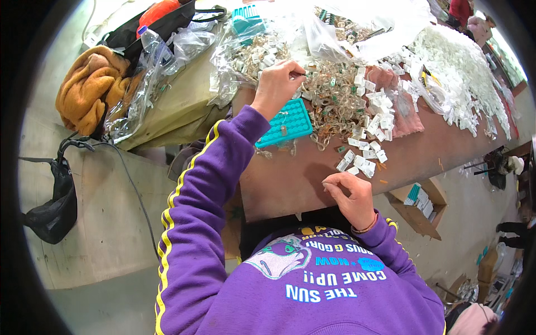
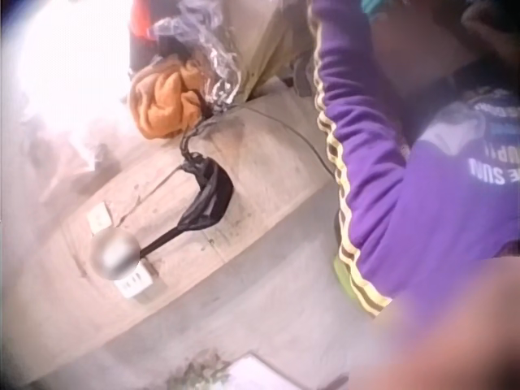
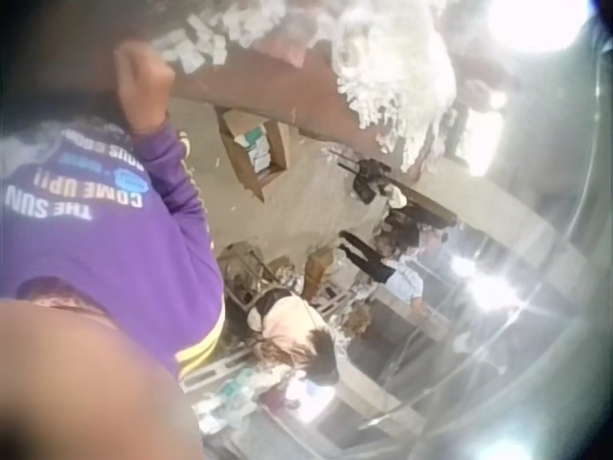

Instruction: The person repeatedly picks small white plastic housings and thin wires from a cluttered table, inserts the wires into the housings, and places the assembled units into a teal tray. The person handles items one at a time and continues the same insertion cycle throughout the clip.

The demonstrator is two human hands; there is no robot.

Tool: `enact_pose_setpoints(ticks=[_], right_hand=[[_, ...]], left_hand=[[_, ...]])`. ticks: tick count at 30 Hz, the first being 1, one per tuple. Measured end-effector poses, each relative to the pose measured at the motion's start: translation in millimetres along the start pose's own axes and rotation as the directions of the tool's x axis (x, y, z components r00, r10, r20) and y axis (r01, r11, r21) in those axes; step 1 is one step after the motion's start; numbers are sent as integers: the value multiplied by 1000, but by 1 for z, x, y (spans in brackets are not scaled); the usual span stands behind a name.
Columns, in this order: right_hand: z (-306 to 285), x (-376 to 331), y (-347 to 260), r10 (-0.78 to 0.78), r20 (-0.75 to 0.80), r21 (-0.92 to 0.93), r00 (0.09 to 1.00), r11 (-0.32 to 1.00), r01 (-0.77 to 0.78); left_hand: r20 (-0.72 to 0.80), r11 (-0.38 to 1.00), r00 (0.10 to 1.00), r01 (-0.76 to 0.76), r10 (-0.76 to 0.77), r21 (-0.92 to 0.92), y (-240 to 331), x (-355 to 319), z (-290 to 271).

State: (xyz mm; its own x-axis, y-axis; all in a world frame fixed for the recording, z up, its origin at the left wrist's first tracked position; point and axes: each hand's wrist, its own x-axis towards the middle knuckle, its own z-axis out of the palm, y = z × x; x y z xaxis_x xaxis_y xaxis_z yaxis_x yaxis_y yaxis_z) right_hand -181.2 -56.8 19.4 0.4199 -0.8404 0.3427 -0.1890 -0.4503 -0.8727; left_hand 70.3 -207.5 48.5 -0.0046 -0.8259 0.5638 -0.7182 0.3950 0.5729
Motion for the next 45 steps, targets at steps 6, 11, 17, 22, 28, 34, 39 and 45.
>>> enact_pose_setpoints(ticks=[6, 11, 17, 22, 28, 34, 39, 45], right_hand=[[6, 7, -4, -36, 18, -27, 999, 999, 37], [0, 18, -9, -128, -31, -130, 991, 984, 123], [-31, 108, -23, -346, -123, -310, 930, 904, 295], [-33, 187, -9, -325, 146, -286, 934, 890, 354], [-67, 241, -3, -176, 197, 20, 965, 984, 175], [-118, 258, 16, -126, 136, -95, 983, 986, 140], [-128, 256, 37, -56, 63, -3, 996, 998, 56], [-135, 249, 53, -162, -53, 176, 985, 970, 169]], left_hand=[[-61, 992, 991, -122, 122, 2, 36, -27, -31], [-125, 983, 981, -162, 150, -84, 50, -51, -39], [5, 959, 960, -279, 280, -53, 59, -34, -53], [83, 974, 970, -226, 228, -33, 74, -4, -60], [76, 968, 989, 137, -124, -208, 69, 1, -72], [31, 972, 989, 145, -142, -187, 27, -73, -84], [41, 858, 905, 415, -424, -302, 10, -135, -69], [-35, 961, 963, 266, -269, -70, 10, -139, -60]])
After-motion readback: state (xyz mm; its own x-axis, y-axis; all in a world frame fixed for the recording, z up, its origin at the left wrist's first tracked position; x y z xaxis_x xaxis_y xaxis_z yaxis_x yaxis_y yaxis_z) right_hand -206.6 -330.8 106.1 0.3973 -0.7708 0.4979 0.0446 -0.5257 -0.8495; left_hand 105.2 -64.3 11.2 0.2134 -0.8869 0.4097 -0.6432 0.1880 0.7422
